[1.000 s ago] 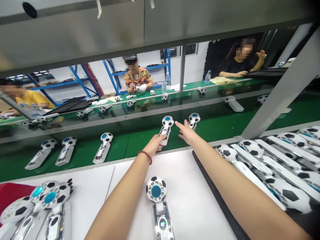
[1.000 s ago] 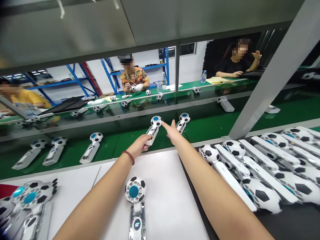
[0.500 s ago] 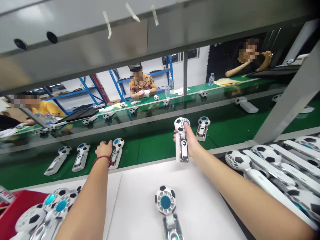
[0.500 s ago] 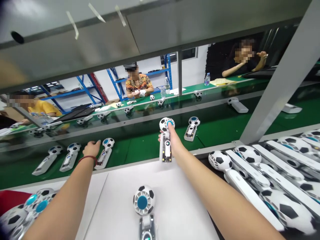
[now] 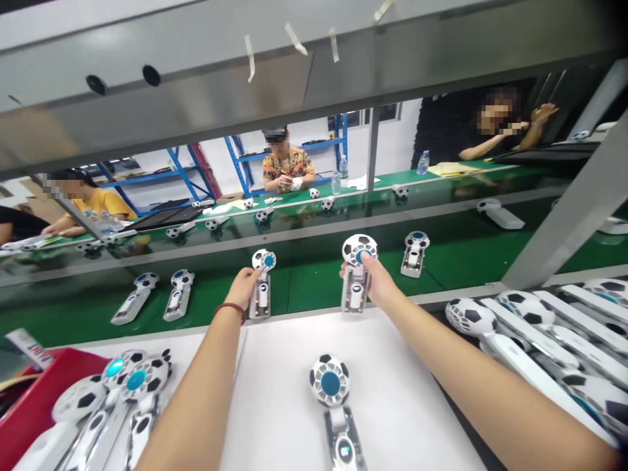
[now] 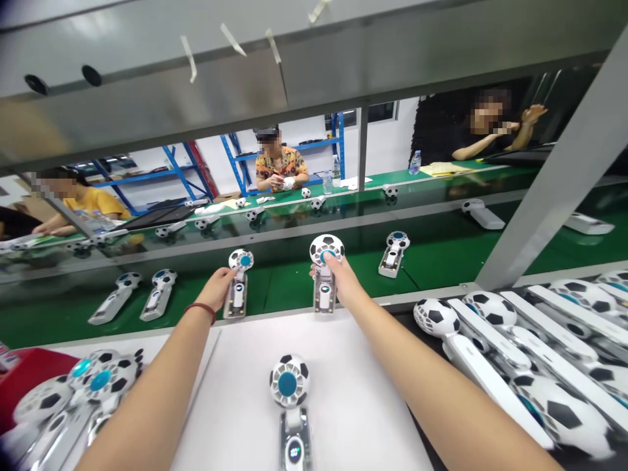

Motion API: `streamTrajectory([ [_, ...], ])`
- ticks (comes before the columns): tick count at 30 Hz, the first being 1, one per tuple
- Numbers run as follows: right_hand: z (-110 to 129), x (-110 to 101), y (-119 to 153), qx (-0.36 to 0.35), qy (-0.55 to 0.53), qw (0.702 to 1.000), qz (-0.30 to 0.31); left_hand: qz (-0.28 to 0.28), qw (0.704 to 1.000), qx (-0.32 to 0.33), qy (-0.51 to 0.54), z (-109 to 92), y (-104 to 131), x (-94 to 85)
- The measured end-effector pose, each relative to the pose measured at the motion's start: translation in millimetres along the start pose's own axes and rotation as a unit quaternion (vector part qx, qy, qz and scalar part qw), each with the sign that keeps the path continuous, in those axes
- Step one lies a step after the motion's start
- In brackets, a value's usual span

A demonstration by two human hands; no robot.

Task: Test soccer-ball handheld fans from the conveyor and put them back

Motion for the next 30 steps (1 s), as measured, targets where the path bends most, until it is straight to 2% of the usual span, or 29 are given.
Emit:
streamTrajectory([
  [4, -6.1, 6.3, 6.7, -0.005, 0.009, 1.0, 0.001, 0.009, 0.988, 0.004, 0.152, -3.3, 40.2, 40.6],
  [8, -15.7, 8.3, 16.8, 0.0, 0.017, 1.0, -0.005, 0.056, 0.966, -0.031, 0.251, -5.7, 79.7, 89.0],
  [11, -16.4, 4.8, 27.9, -0.002, 0.048, 0.999, -0.009, 0.077, 0.953, -0.053, 0.288, -18.7, 90.5, 103.0],
  [15, -9.9, -0.5, 43.9, -0.024, 0.076, 0.997, -0.014, 0.054, 0.951, -0.064, 0.298, -38.1, 86.2, 94.8],
  [19, -8.7, 0.5, 54.8, -0.05, 0.117, 0.992, -0.017, -0.004, 0.96, -0.06, 0.272, -43.9, 86.1, 77.5],
  [24, -16.6, -0.4, 57.1, -0.077, 0.155, 0.985, 0.019, -0.091, 0.964, 0.045, 0.246, -49.2, 95.8, 48.0],
  [26, -21.5, -4.5, 57.2, -0.073, 0.16, 0.984, 0.024, -0.082, 0.964, 0.078, 0.242, -49.0, 103.8, 42.9],
  [30, -30.6, -5.5, 60.8, -0.033, 0.166, 0.984, 0.064, -0.004, 0.965, 0.095, 0.246, -44.0, 119.7, 49.0],
])
Point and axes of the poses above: each hand's wrist, its own y-axis away from the middle knuckle, its own x-axis out of the palm, z = x × y, the point moved 6 cm from there along -y, towards the middle knuckle, and after that the axes turned 12 degrees about x, right-handed, at the moved point
